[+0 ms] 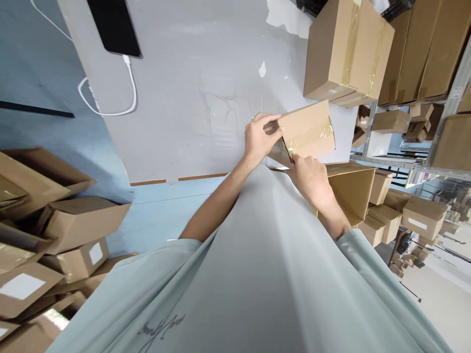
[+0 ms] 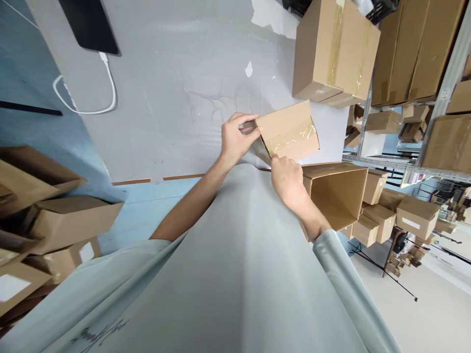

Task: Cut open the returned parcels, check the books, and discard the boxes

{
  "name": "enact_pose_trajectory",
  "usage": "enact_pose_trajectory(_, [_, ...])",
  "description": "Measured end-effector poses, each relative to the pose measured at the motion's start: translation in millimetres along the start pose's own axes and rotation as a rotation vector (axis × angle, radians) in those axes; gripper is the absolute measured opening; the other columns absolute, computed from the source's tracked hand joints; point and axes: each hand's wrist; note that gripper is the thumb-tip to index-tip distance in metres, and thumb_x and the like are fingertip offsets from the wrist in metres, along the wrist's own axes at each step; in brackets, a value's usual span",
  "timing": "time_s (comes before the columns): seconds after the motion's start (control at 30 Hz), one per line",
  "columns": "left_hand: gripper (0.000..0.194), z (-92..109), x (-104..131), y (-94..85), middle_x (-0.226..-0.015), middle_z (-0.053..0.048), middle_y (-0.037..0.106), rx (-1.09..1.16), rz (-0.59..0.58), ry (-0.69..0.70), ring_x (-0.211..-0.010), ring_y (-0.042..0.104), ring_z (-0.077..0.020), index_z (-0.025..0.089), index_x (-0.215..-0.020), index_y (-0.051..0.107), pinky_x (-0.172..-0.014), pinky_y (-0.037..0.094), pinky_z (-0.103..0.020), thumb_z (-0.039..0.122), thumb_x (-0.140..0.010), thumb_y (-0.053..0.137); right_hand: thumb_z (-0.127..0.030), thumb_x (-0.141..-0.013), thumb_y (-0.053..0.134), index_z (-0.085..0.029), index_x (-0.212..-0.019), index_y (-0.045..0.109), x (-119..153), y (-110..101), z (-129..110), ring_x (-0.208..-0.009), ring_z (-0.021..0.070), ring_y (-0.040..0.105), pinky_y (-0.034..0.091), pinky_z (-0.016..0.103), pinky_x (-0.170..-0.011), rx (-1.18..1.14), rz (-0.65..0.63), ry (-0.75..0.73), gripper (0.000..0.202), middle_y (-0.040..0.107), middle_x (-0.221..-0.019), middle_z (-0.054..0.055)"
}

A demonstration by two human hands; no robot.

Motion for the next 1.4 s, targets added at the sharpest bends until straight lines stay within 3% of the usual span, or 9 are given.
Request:
enact_pose_trajectory(0.2, [0.037,-4.8,0.6,-3.8,-0.139,-0.008,0.077,0.024,-0.016,0.012,-0.135,0.074,-0.0269,0.027,-0.134,0.082,-0.112,0.07,-0.044,0.031,-0.098,0.079,-0.032,-0.122,0.043,-0.022,-0.167,0.059,29.3,32.9,15.8,-0.097,0.0353,0.086,0.059,0.037,-0.079,-0.055,-0.004,0.018,0.05,0.088,-0.105,0.018])
enact_pose_trajectory(0.33, [0.042,-6.5,-0.1,-5.6,-0.146,-0.009,0.074,-0.03,-0.042,0.034,-0.142,0.071,-0.0294,0.03,-0.143,0.077,-0.115,0.069,-0.048,0.043,-0.103,0.078,-0.042,-0.121,0.041,-0.024,-0.168,0.061,37.7,45.1,48.4,-0.088,0.0332,0.084,0.055,0.035,-0.077,-0.263,0.201,0.052,0.054,0.089,-0.103,0.014])
enact_pose_trajectory(0.5, [0.049,-4.6,-13.7,-0.8,-0.153,-0.008,0.073,-0.114,-0.044,0.078,-0.148,0.069,-0.0313,0.034,-0.149,0.072,-0.119,0.067,-0.05,0.057,-0.106,0.074,-0.048,-0.117,0.038,-0.013,-0.158,0.069,-7.5,65.4,112.0,-0.092,0.0385,0.083,0.056,0.04,-0.081,-0.443,0.498,0.26,0.062,0.088,-0.107,0.022])
enact_pose_trajectory(0.7, [0.053,11.4,-17.4,2.2,-0.154,-0.007,0.073,-0.234,0.019,0.076,-0.149,0.068,-0.0313,0.03,-0.148,0.07,-0.125,0.06,-0.056,0.066,-0.113,0.052,-0.051,-0.115,0.047,-0.016,-0.151,0.071,-58.6,91.2,155.8,-0.098,0.0376,0.081,0.054,0.04,-0.086,-0.619,0.509,0.249,0.055,0.087,-0.111,0.019])
enact_pose_trajectory(0.83, [0.045,40.0,-6.8,24.9,-0.159,-0.007,0.07,-0.405,0.102,0.157,-0.161,0.056,-0.0353,0.032,-0.147,0.07,-0.136,0.045,-0.065,0.06,-0.114,0.057,-0.056,-0.116,0.05,-0.019,-0.126,0.077,-80.7,101.2,163.6,-0.091,0.033,0.078,0.05,0.036,-0.082,-0.698,0.463,0.172,0.047,0.085,-0.099,0.015])
enact_pose_trajectory(0.97, [0.05,60.3,-8.9,71.2,-0.168,-0.007,0.062,-0.481,-0.077,0.216,-0.173,0.04,-0.04,0.039,-0.154,0.066,-0.14,0.039,-0.069,0.062,-0.11,0.067,-0.056,-0.118,0.046,-0.021,-0.115,0.075,-101.8,108.0,172.9,-0.087,0.029,0.077,0.05,0.033,-0.08,-0.813,0.432,0.07,0.046,0.082,-0.094,0.012])
enact_pose_trajectory(1.1, [0.06,55.2,-26.0,106.4,-0.177,-0.01,0.055,-0.548,-0.129,0.225,-0.176,0.034,-0.0425,0.036,-0.16,0.063,-0.144,0.025,-0.072,0.07,-0.11,0.063,-0.059,-0.118,0.046,-0.022,-0.115,0.074,-116.7,119.9,176.8,-0.086,0.0287,0.079,0.052,0.033,-0.079,-0.99,0.4,-0.046,0.046,0.082,-0.091,0.01])
enact_pose_trajectory(1.27, [0.074,36.4,-38.5,114.3,-0.18,-0.014,0.053,-0.661,-0.103,0.247,-0.176,0.036,-0.042,0.031,-0.161,0.063,-0.147,0.015,-0.069,0.083,-0.109,0.051,-0.066,-0.117,0.044,-0.023,-0.119,0.073,-121.3,136.6,172.6,-0.076,0.0286,0.077,0.054,0.035,-0.078,-1.145,0.392,-0.097,0.052,0.081,-0.086,0.007])
enact_pose_trajectory(1.4, [0.071,32.7,-35.4,113.1,-0.179,-0.012,0.055,-0.716,-0.089,0.251,-0.175,0.039,-0.0404,0.033,-0.159,0.066,-0.147,0.016,-0.068,0.083,-0.11,0.05,-0.063,-0.12,0.037,-0.023,-0.14,0.07,-120.8,140.6,175.9,-0.095,0.0303,0.082,0.061,0.04,-0.088,-1.16,0.446,-0.151,0.056,0.087,-0.113,0.012])
Point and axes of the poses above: each hand's wrist, its own x-axis away from the middle knuckle, its own y-axis out of the palm, z = x × y
